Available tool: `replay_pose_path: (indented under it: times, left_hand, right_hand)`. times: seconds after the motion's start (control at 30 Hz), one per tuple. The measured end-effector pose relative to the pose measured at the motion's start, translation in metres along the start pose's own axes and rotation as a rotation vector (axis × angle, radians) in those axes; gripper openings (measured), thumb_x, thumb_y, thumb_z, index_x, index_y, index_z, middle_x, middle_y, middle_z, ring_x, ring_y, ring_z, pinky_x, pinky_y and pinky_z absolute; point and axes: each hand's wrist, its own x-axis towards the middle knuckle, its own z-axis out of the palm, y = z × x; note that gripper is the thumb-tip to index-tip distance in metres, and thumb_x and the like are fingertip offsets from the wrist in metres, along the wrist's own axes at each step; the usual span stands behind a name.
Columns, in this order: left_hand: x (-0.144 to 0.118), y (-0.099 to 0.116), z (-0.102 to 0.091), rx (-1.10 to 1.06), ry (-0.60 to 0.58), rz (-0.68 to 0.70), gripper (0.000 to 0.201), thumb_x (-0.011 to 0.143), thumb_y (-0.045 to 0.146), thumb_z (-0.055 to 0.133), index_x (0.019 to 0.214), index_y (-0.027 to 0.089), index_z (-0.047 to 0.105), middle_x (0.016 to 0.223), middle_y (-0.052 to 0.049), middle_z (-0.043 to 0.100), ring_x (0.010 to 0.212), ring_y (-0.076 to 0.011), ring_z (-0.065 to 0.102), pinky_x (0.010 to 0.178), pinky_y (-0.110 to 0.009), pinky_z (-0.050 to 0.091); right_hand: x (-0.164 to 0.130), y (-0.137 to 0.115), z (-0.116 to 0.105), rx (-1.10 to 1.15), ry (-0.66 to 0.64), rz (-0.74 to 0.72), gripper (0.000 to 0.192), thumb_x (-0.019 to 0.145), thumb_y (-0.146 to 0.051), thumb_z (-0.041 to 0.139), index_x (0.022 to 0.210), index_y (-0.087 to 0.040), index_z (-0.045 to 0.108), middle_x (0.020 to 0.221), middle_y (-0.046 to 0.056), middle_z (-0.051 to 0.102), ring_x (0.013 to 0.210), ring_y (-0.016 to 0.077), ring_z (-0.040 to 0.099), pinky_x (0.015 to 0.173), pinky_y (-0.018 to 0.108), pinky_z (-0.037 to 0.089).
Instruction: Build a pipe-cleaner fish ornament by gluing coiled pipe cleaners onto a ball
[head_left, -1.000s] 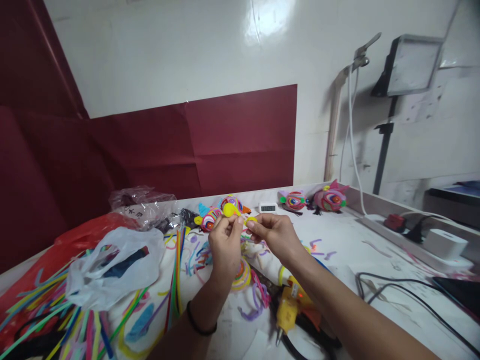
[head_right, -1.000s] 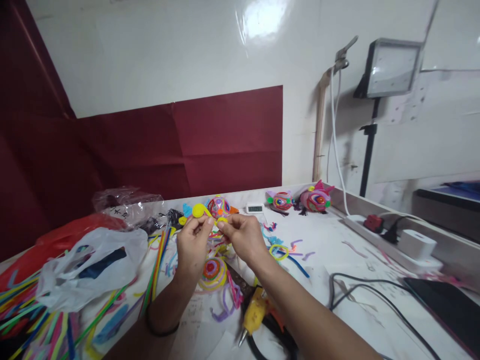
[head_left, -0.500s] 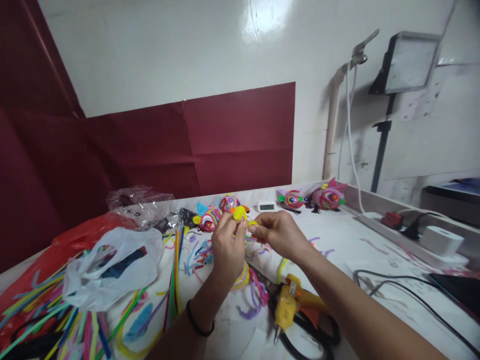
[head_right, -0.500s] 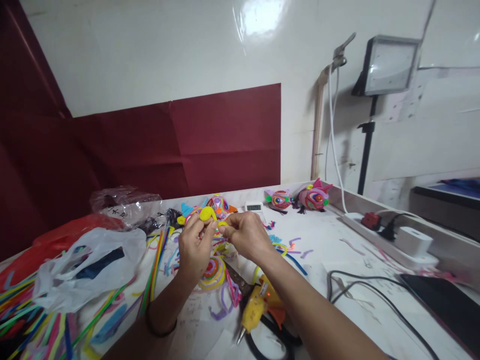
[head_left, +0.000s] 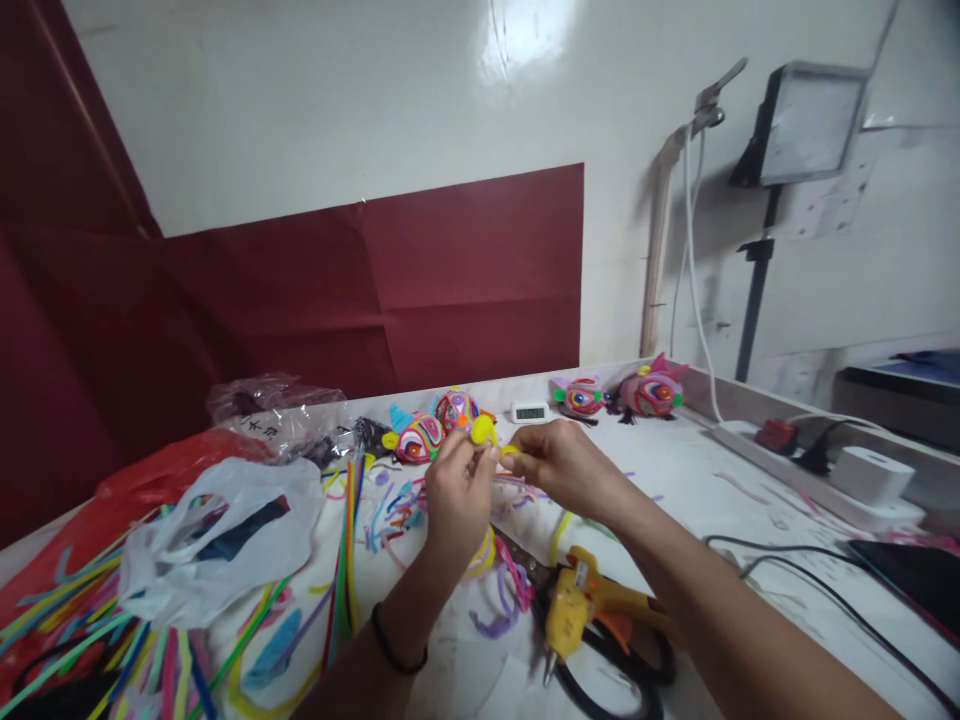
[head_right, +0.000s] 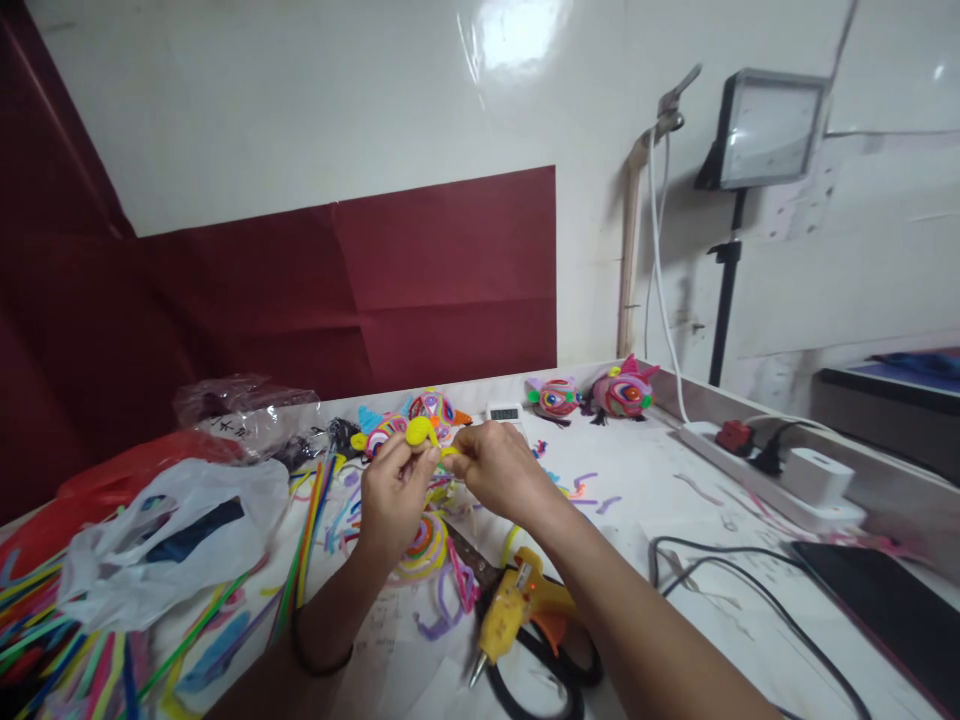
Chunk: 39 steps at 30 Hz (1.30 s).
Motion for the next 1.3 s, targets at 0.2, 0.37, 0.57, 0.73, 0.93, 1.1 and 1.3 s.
replay_pose_path:
  times: [0.2,0.37,0.57,0.73,0.93,1.1,1.3]
  left_hand:
    - [0.007,-0.005,0.002,-0.551,0.121,-0.471,0.015,0.071,0.032,0.065,0.07,0.017,0.062,0.064,0.001,0.06,0.062,-0.013,0.056,0.06,-0.025,0.044]
    - [0.006,-0.001,0.003,-0.613,0.178,-0.516,0.016,0.069,0.03,0.069,0.065,0.016,0.063,0.061,0.002,0.059,0.06,-0.0118,0.055,0.059,-0.024,0.045]
    - [0.005,-0.002,0.005,-0.603,0.194,-0.488,0.014,0.069,0.029,0.069,0.069,0.015,0.066,0.066,0.0,0.065,0.067,-0.0138,0.06,0.066,-0.026,0.047]
    - [0.005,-0.005,0.005,-0.507,0.215,-0.434,0.014,0.071,0.028,0.068,0.071,0.015,0.067,0.069,-0.001,0.067,0.068,-0.0151,0.062,0.066,-0.027,0.048]
    - [0.006,-0.007,-0.002,-0.291,0.158,-0.261,0.013,0.076,0.027,0.063,0.068,0.017,0.065,0.07,0.0,0.059,0.067,-0.0142,0.059,0.063,-0.025,0.046]
    - [0.007,-0.003,-0.007,-0.028,0.101,-0.068,0.018,0.081,0.019,0.057,0.064,0.018,0.059,0.07,0.0,0.053,0.067,-0.0143,0.053,0.062,-0.026,0.04]
    - [0.005,0.0,-0.008,0.117,0.046,0.133,0.024,0.085,0.015,0.052,0.062,0.019,0.049,0.068,0.001,0.049,0.066,-0.0141,0.049,0.06,-0.026,0.037]
  right_hand:
    - [0.004,0.0,0.025,0.52,0.074,0.088,0.034,0.061,-0.044,0.077,0.059,-0.018,0.055,0.052,-0.005,0.048,0.049,0.011,0.045,0.047,0.024,0.038]
    - [0.002,-0.011,0.038,0.802,0.169,0.194,0.039,0.053,-0.049,0.082,0.063,-0.016,0.063,0.057,-0.001,0.059,0.052,0.0136,0.053,0.05,0.028,0.047]
    - [0.003,-0.009,0.041,0.794,0.213,0.198,0.036,0.058,-0.05,0.078,0.06,-0.017,0.064,0.051,-0.001,0.058,0.047,0.013,0.052,0.047,0.027,0.045]
    - [0.003,-0.004,0.04,0.741,0.203,0.203,0.036,0.059,-0.049,0.077,0.054,-0.017,0.062,0.047,0.0,0.059,0.045,0.0129,0.052,0.048,0.027,0.044]
    - [0.005,0.001,0.037,0.638,0.151,0.184,0.041,0.057,-0.055,0.076,0.051,-0.018,0.06,0.043,0.0,0.058,0.041,0.0137,0.051,0.045,0.027,0.042]
    - [0.006,0.009,0.033,0.52,0.099,0.133,0.042,0.064,-0.055,0.071,0.05,-0.018,0.058,0.045,0.001,0.057,0.043,0.0142,0.051,0.045,0.027,0.041]
    - [0.005,0.015,0.025,0.349,0.034,0.102,0.029,0.072,-0.038,0.064,0.052,-0.018,0.06,0.048,0.001,0.06,0.047,0.0148,0.054,0.046,0.025,0.039]
